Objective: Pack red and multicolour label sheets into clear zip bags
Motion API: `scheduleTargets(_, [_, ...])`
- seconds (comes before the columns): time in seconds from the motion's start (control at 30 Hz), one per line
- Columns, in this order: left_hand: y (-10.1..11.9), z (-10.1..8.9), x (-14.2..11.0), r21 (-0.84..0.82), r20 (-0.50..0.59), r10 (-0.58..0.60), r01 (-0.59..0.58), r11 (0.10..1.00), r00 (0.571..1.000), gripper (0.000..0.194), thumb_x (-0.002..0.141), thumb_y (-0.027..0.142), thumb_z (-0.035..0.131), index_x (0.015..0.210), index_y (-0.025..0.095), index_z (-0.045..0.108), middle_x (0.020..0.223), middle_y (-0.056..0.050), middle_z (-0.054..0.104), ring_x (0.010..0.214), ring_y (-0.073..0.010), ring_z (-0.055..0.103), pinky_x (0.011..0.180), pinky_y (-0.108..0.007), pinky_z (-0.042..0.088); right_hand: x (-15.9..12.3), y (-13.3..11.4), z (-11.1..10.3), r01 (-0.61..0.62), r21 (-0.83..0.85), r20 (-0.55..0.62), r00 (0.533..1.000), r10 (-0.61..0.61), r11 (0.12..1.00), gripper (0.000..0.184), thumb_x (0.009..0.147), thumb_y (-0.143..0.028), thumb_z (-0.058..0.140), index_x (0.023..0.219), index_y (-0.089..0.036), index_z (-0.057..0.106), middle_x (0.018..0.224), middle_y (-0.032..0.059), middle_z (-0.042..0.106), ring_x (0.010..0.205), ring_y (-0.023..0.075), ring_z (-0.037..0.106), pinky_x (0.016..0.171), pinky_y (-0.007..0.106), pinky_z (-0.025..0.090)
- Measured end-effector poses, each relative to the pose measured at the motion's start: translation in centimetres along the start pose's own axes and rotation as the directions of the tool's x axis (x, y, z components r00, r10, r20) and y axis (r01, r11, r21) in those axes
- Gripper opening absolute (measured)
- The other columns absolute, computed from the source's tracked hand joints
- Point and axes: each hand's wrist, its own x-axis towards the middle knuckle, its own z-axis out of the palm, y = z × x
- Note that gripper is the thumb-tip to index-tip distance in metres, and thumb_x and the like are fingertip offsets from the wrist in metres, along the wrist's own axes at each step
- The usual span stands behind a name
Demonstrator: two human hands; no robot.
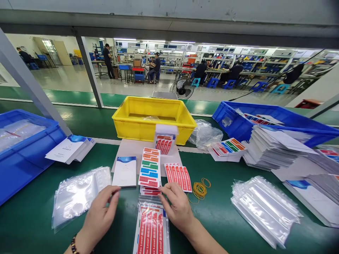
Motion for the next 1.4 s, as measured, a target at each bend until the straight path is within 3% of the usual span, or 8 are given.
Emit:
scheduleTargets(0.13, [-2.6, -3.2, 0.7, 0.321, 0.066, -0.282, 0.247, 0.914, 0.957, 0.033, 0.086, 0.041, 0.032, 0.069, 0.022, 0.052, 0.062, -0.001, 0.061, 0.058, -0.0174, 0.056, 0.056, -0.026, 0.041, -1.3, -2.1, 1.1, 0.194, 0.041, 0.280, 0.939, -0.197, 0.980, 0.022, 0.084, -0.022, 0.049, 0.103, -0.015, 0.057, 0.097, 0.0129, 0.060, 0.087, 0.0232, 0.056, 0.071, 0.038, 0.047])
scheduleTargets(0.27, [-4.7, -4.5, 1.4, 0.549, 0.116, -0.510, 0.373, 0.748, 0.852, 0.038, 0.082, 0.050, 0.034, 0.058, 0.022, 0.042, 0.053, -0.002, 0.058, 0.052, -0.0203, 0.054, 0.050, -0.027, 0.032, -3.0, -2.9, 3.4, 0.282, 0.088, 0.617, 0.737, -0.275, 0.955, 0.070, 0.079, -0.061, 0.048, 0.130, -0.014, 0.041, 0.130, 0.0210, 0.046, 0.121, 0.0369, 0.039, 0.094, 0.058, 0.033])
scheduleTargets(0.43, [-6.2, -4.7, 1.7, 0.530, 0.210, -0.517, 0.348, 0.773, 0.830, 0.027, 0.080, 0.039, 0.039, 0.060, 0.022, 0.041, 0.059, -0.003, 0.060, 0.058, -0.0207, 0.055, 0.052, -0.026, 0.030, -3.6, -2.1, 5.0, 0.226, 0.113, 0.770, 0.595, -0.229, 0.968, 0.078, 0.077, -0.063, 0.048, 0.137, -0.015, 0.033, 0.139, 0.0220, 0.032, 0.128, 0.0386, 0.028, 0.100, 0.062, 0.019])
scheduleTargets(0.6, [-6.0, -4.7, 1.5, 0.509, 0.196, -0.498, 0.347, 0.788, 0.845, 0.024, 0.081, 0.028, 0.034, 0.058, 0.021, 0.039, 0.062, -0.002, 0.058, 0.060, -0.0182, 0.054, 0.053, -0.025, 0.030, -3.3, -1.9, 4.5, 0.267, 0.191, 0.611, 0.721, -0.327, 0.945, 0.077, 0.077, -0.058, 0.052, 0.137, -0.014, 0.031, 0.135, 0.0215, 0.040, 0.129, 0.0352, 0.029, 0.102, 0.060, 0.020])
scheduleTargets(0.83, [-6.0, -5.3, 1.2, 0.513, 0.124, -0.542, 0.414, 0.752, 0.831, 0.023, 0.079, 0.038, 0.038, 0.065, 0.021, 0.043, 0.063, -0.003, 0.059, 0.060, -0.0198, 0.055, 0.052, -0.026, 0.029, -2.3, -1.9, 3.5, 0.209, 0.157, 0.304, 0.920, -0.249, 0.965, 0.033, 0.082, -0.030, 0.052, 0.111, -0.013, 0.051, 0.110, 0.0166, 0.059, 0.116, 0.0296, 0.047, 0.098, 0.054, 0.034])
scheduleTargets(1.13, [-4.9, -5.6, 1.2, 0.514, 0.137, -0.493, 0.364, 0.777, 0.859, 0.024, 0.082, 0.028, 0.034, 0.061, 0.020, 0.043, 0.064, -0.003, 0.060, 0.062, -0.0189, 0.054, 0.053, -0.025, 0.029, -1.8, -2.4, 3.0, 0.178, 0.227, 0.197, 0.954, -0.224, 0.957, 0.022, 0.082, -0.019, 0.050, 0.104, -0.018, 0.053, 0.098, 0.0114, 0.062, 0.105, 0.0260, 0.054, 0.093, 0.049, 0.041])
scheduleTargets(1.27, [-0.6, -2.7, -0.2, 0.377, 0.243, -0.293, 0.188, 0.907, 0.925, 0.028, 0.084, 0.030, 0.032, 0.060, 0.021, 0.042, 0.057, 0.000, 0.054, 0.056, -0.0162, 0.051, 0.053, -0.024, 0.030, -1.5, -2.9, 2.7, 0.029, 0.332, 0.233, 0.966, -0.112, 0.943, 0.022, 0.086, -0.031, 0.046, 0.101, -0.020, 0.058, 0.101, 0.0104, 0.063, 0.097, 0.0232, 0.058, 0.083, 0.038, 0.048])
scheduleTargets(1.4, [2.9, 1.7, -1.5, 0.250, 0.390, -0.142, 0.043, 0.967, 0.910, 0.021, 0.080, 0.024, 0.039, 0.061, 0.020, 0.045, 0.061, -0.002, 0.057, 0.056, -0.0157, 0.050, 0.054, -0.025, 0.030, -2.1, -3.0, 3.2, -0.138, 0.314, 0.355, 0.935, 0.019, 0.939, 0.054, 0.085, -0.038, 0.046, 0.132, -0.014, 0.035, 0.093, 0.0103, 0.067, 0.070, 0.0196, 0.064, 0.067, 0.031, 0.053])
